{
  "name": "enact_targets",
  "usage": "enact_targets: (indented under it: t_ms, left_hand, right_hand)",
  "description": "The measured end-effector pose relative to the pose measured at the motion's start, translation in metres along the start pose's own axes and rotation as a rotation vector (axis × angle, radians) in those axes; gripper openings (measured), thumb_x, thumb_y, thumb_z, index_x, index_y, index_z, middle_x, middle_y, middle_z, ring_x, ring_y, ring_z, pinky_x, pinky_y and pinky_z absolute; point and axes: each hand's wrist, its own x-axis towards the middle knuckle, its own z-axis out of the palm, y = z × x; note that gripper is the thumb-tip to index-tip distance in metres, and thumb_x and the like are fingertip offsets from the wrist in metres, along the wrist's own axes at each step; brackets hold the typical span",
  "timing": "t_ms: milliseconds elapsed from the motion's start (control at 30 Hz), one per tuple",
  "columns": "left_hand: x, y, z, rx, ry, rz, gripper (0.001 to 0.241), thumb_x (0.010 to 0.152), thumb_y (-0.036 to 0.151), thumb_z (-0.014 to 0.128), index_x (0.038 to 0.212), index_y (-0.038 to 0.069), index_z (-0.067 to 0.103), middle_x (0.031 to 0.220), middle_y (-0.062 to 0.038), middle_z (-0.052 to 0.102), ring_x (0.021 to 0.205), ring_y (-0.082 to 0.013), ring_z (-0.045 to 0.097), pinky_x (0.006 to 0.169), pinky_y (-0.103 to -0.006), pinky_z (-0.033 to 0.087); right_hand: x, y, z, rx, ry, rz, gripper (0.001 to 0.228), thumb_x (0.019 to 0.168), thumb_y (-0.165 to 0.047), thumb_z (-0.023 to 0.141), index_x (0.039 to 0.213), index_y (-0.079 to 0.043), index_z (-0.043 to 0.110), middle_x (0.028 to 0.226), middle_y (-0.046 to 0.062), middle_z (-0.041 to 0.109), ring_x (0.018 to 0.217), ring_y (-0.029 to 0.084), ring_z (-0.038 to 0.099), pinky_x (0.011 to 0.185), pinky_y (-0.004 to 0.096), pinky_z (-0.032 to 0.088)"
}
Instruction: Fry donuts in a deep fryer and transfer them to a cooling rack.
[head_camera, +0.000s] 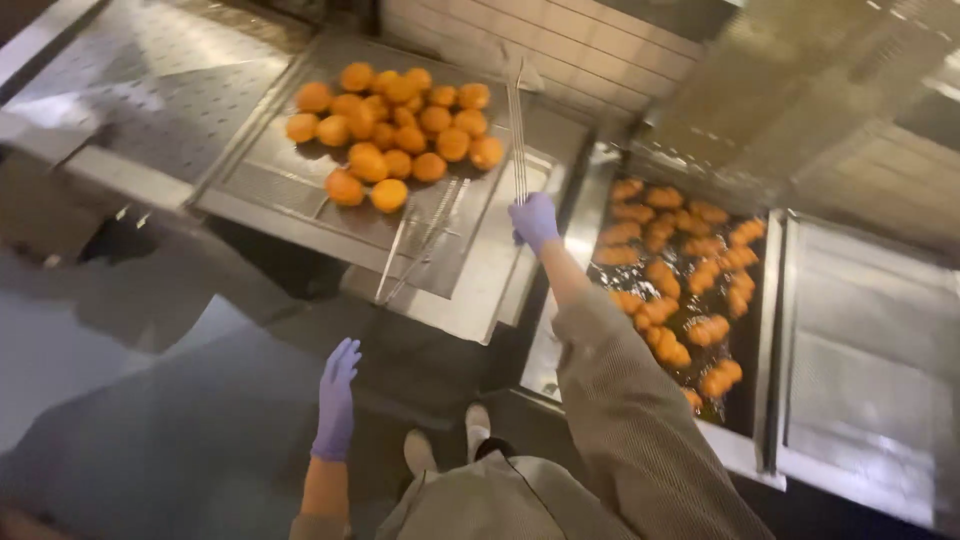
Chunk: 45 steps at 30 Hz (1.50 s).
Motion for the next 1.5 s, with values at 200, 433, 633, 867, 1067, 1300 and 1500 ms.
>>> enact_targets:
  t_ms: [200,433,633,867,1067,1300,1500]
  left_hand:
    - [0.081,-0.033,0.001,0.041,-0.104,-0.008,0.052,0.103,0.032,0.051,0.147,0.005,0.054,0.147,-0.010,0.058,0.131,-0.0229,0.056,0.109,-0.0383,0.043]
    - [0.117,-0.045,0.022,0.144,0.021,0.007,0.054,0.104,0.031,0.054,0.151,0.004,0.048,0.153,-0.012,0.050,0.139,-0.0238,0.048,0.112,-0.0376,0.039]
    - [0.102,-0.050,0.051,0.338,0.223,0.222,0.052,0.111,0.029,0.054,0.148,-0.007,0.048,0.158,-0.022,0.043,0.145,-0.0318,0.042,0.120,-0.0387,0.030]
    - [0.023,-0.032,0.135,0.210,0.306,0.296,0.039,0.112,0.024,0.054,0.139,-0.005,0.054,0.142,-0.019,0.049,0.131,-0.0291,0.049,0.116,-0.0386,0.038]
    - [-0.044,-0.041,0.249,0.134,0.251,0.331,0.029,0.114,0.022,0.055,0.129,-0.003,0.058,0.135,-0.012,0.052,0.125,-0.0210,0.052,0.114,-0.0358,0.042]
    - [-0.098,-0.005,0.327,0.085,0.128,0.378,0.026,0.109,0.018,0.055,0.128,0.001,0.060,0.138,-0.008,0.057,0.132,-0.0202,0.052,0.115,-0.0340,0.040]
    - [-0.105,0.015,0.306,0.147,0.118,0.424,0.027,0.108,0.016,0.054,0.129,0.000,0.062,0.140,-0.010,0.059,0.134,-0.0208,0.053,0.116,-0.0348,0.039]
  right_hand:
    - [-0.181,0.107,-0.104,0.213,0.273,-0.021,0.024,0.093,-0.017,0.058,0.112,-0.003,0.066,0.083,0.005,0.069,0.063,0.014,0.064,0.058,0.031,0.054]
    - [-0.405,0.254,-0.229,-0.481,0.815,0.080,0.032,0.100,-0.017,0.049,0.105,-0.001,0.076,0.094,0.024,0.072,0.090,0.041,0.069,0.081,0.049,0.053]
    - [-0.454,0.394,-0.243,-0.495,0.790,0.471,0.035,0.104,-0.024,0.048,0.105,-0.004,0.076,0.100,0.027,0.072,0.097,0.047,0.068,0.086,0.054,0.054]
    - [-0.421,0.531,-0.260,-0.620,0.542,0.470,0.034,0.102,-0.026,0.051,0.097,-0.003,0.075,0.098,0.024,0.074,0.095,0.044,0.071,0.086,0.053,0.056]
    - [-0.404,0.502,-0.295,0.061,0.248,0.669,0.024,0.095,-0.026,0.058,0.095,-0.006,0.072,0.067,0.011,0.064,0.054,0.023,0.060,0.050,0.040,0.046]
    - [-0.388,0.533,-0.336,0.177,-0.151,0.650,0.026,0.095,-0.030,0.054,0.091,-0.008,0.066,0.059,0.003,0.056,0.042,0.015,0.051,0.038,0.032,0.039]
    - [-0.385,0.547,-0.369,-0.011,-0.223,0.634,0.039,0.099,-0.042,0.050,0.094,-0.007,0.066,0.060,0.003,0.056,0.044,0.015,0.049,0.041,0.032,0.038]
